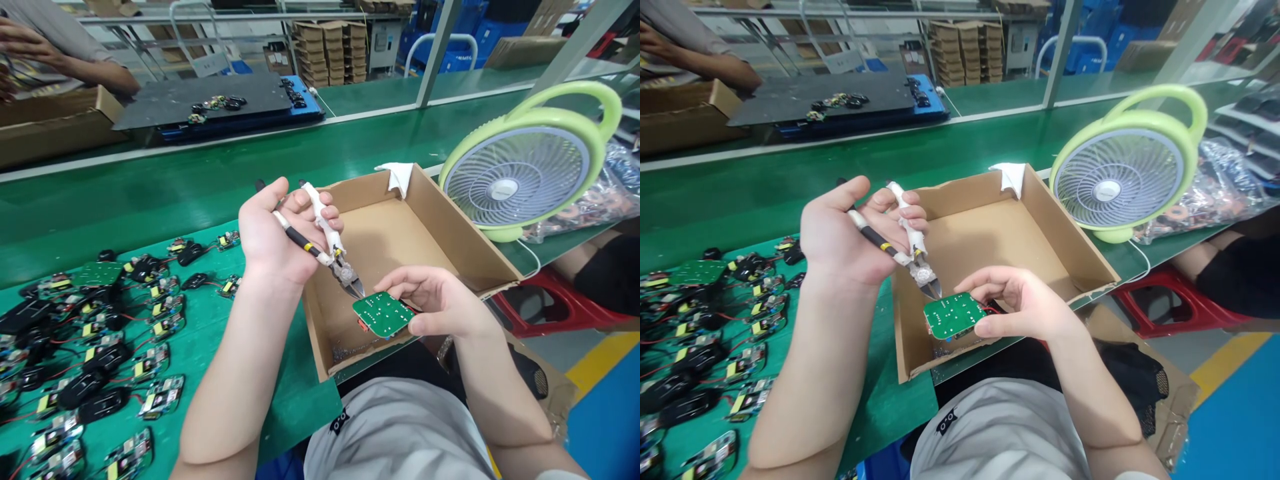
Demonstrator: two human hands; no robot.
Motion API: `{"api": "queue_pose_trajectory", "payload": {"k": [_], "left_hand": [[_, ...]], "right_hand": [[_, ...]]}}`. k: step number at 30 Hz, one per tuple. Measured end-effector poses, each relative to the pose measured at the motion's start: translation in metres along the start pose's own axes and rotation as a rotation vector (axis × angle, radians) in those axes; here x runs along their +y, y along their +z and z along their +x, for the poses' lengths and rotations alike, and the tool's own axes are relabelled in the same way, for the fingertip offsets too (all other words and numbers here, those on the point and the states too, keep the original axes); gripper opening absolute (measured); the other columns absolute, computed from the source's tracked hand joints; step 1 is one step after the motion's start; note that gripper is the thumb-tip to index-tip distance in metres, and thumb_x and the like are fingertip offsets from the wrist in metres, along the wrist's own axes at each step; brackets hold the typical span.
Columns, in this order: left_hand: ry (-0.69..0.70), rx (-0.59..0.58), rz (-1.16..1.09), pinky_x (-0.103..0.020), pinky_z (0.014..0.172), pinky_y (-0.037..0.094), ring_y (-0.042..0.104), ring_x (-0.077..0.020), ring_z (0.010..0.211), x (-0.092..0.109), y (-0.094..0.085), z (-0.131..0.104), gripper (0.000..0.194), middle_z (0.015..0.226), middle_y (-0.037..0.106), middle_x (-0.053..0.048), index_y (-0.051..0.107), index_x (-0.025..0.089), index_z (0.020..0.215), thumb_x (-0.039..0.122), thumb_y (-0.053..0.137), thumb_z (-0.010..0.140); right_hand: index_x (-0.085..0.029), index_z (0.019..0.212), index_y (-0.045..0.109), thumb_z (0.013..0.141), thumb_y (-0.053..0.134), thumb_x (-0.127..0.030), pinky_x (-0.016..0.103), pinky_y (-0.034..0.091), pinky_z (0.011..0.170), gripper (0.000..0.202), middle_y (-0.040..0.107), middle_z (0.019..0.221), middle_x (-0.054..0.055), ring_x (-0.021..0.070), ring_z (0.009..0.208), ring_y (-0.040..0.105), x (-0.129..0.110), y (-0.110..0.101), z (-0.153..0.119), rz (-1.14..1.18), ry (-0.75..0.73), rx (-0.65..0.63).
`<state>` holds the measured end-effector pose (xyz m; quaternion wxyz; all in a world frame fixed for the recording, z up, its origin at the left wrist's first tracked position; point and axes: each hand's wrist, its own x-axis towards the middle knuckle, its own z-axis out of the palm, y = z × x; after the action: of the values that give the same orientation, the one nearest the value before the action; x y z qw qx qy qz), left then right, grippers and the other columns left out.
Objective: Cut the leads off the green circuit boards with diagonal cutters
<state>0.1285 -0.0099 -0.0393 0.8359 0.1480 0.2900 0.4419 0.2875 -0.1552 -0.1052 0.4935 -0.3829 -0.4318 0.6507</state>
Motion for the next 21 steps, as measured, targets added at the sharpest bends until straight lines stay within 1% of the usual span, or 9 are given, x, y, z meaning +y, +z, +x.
{"api": "queue_pose_trajectory", "payload": {"k": [4,8,12,14,17,21], "left_hand": [[0.000,-0.002,0.003,-0.024,0.047,0.040,0.046,-0.0129,0.049,0.000,0.000,0.000,0.031,0.067,0.051,-0.008,0.031,0.020,0.068,0.034,0.036,0.095],[-0.002,-0.012,0.002,-0.024,0.047,0.039,0.045,-0.0128,0.049,0.001,-0.002,0.000,0.031,0.067,0.051,-0.008,0.031,0.020,0.068,0.034,0.036,0.095],[0.012,-0.016,-0.008,-0.024,0.047,0.040,0.045,-0.0127,0.049,-0.001,-0.002,-0.001,0.033,0.067,0.051,-0.008,0.032,0.020,0.067,0.035,0.035,0.096],[0.049,-0.015,-0.021,-0.024,0.048,0.040,0.045,-0.0126,0.050,-0.004,-0.002,-0.002,0.035,0.068,0.052,-0.008,0.033,0.019,0.066,0.036,0.035,0.097],[0.146,-0.026,-0.020,-0.026,0.050,0.042,0.048,-0.0140,0.052,-0.011,0.000,-0.007,0.040,0.068,0.053,-0.008,0.035,0.019,0.063,0.039,0.035,0.098],[0.264,-0.071,0.012,-0.027,0.052,0.043,0.050,-0.0150,0.054,-0.018,0.003,-0.019,0.047,0.069,0.054,-0.007,0.037,0.018,0.059,0.041,0.034,0.100]], "right_hand": [[-0.024,0.112,0.076,0.072,0.094,-0.027,0.016,0.052,0.078,0.044,0.080,0.093,0.000,0.0103,0.083,0.073,-0.001,-0.001,0.000,0.000,-0.002,-0.009],[-0.024,0.111,0.076,0.071,0.093,-0.027,0.017,0.053,0.079,0.044,0.080,0.094,0.000,0.0115,0.084,0.073,-0.001,0.000,0.001,0.005,0.006,-0.013],[-0.023,0.110,0.076,0.069,0.094,-0.021,0.020,0.053,0.081,0.045,0.079,0.094,0.001,0.0128,0.085,0.072,0.001,0.001,0.002,-0.012,-0.017,-0.001],[-0.022,0.108,0.075,0.067,0.094,-0.018,0.022,0.053,0.080,0.046,0.079,0.092,0.002,0.0138,0.084,0.071,0.002,0.002,0.002,-0.039,-0.027,0.024],[-0.021,0.106,0.074,0.064,0.094,-0.015,0.025,0.053,0.078,0.048,0.077,0.088,0.001,0.0151,0.081,0.070,0.003,0.004,0.003,-0.104,-0.048,0.084],[-0.020,0.109,0.070,0.066,0.092,-0.018,0.027,0.052,0.081,0.048,0.074,0.088,0.001,0.0158,0.082,0.068,0.007,0.005,0.003,-0.257,-0.067,0.132]]}}
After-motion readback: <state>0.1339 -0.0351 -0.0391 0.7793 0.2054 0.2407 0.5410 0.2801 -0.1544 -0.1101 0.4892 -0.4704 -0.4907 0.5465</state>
